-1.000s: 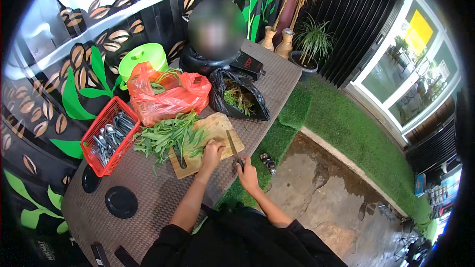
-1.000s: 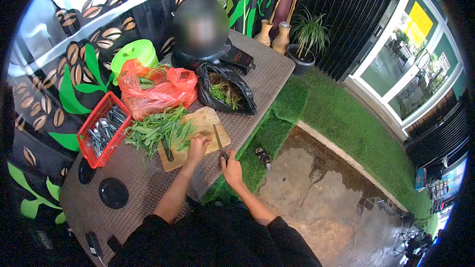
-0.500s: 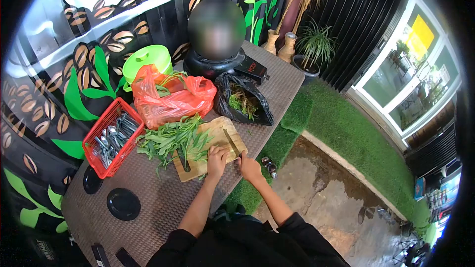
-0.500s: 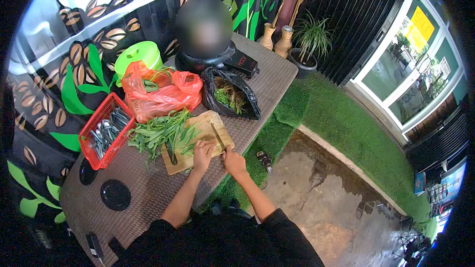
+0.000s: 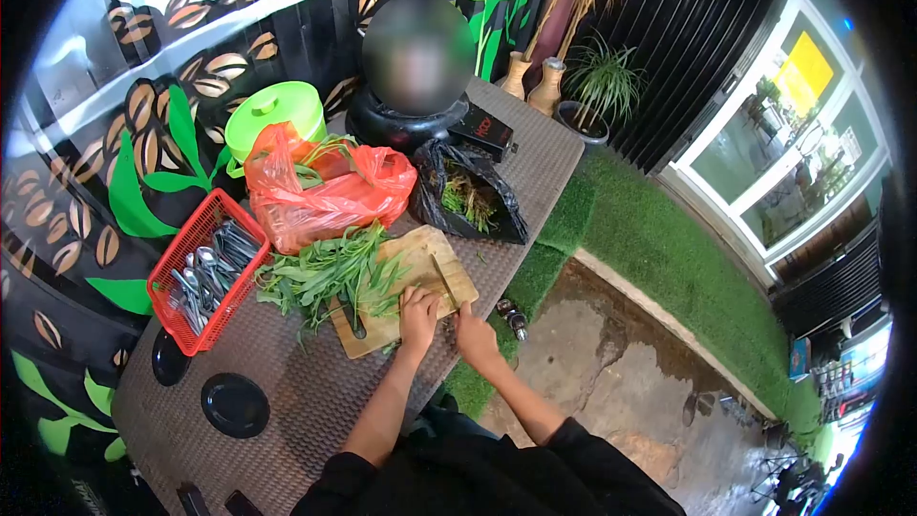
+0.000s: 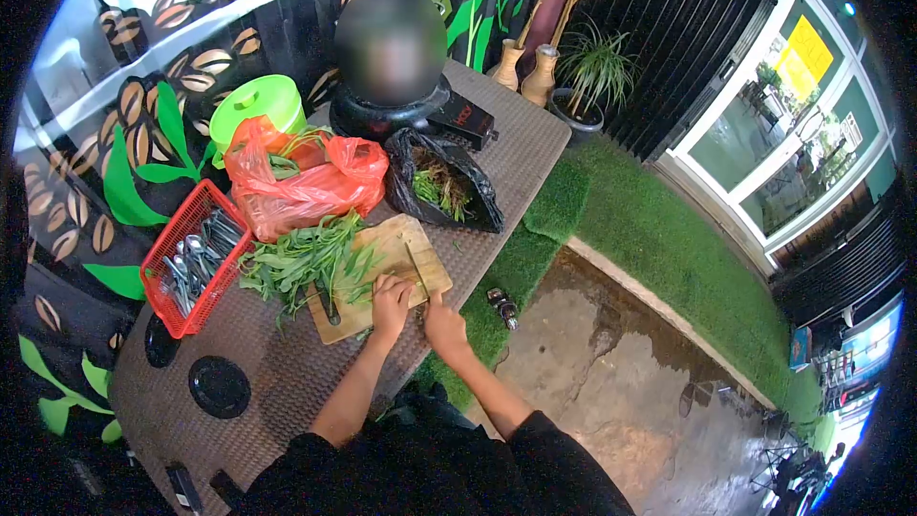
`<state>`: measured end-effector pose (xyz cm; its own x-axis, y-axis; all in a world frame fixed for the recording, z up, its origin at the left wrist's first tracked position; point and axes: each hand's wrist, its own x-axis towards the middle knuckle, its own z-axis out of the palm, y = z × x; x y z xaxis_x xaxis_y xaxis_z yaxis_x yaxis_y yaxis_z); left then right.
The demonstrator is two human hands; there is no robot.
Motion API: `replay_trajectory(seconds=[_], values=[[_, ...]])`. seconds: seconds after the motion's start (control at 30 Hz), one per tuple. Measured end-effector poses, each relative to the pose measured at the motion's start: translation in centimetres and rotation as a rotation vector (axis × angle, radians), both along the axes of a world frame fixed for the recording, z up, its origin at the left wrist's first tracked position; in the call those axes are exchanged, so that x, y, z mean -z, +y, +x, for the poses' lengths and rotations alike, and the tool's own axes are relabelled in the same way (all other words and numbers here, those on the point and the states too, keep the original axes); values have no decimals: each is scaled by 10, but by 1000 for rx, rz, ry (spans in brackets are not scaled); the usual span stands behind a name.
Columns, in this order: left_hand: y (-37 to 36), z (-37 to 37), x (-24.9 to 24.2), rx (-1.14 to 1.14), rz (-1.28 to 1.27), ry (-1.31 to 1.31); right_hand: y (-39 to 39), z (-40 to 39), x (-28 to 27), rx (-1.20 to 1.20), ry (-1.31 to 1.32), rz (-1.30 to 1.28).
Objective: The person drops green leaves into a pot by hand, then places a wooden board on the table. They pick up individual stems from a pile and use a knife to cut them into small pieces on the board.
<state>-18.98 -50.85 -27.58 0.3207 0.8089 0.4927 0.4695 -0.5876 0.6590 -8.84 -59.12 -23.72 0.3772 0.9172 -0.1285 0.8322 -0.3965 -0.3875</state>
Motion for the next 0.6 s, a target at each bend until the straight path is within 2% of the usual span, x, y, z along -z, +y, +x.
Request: replay_trajectory(seconds=[0.13, 0.2, 0.27, 0.33, 0.47, 0.53, 0.6], values=[[-2, 0, 5, -1, -4, 19, 19, 5, 21, -35, -36, 97], [-3, 0, 5, 0, -6, 17, 25, 13, 20, -51, 43, 128], [-2, -1, 3, 5, -1, 9, 9, 5, 17, -59, -15, 130], [-3, 1, 6, -8, 6, 9, -2, -5, 12, 34, 21, 17], [-4, 0, 7, -6, 0, 9, 33, 13, 25, -41, 97, 79], [-3, 1, 6, -1, -10, 2, 22, 9, 12, -38, 121, 69], [-1, 2, 6, -8, -3, -5, 4, 0, 12, -13, 27, 112]])
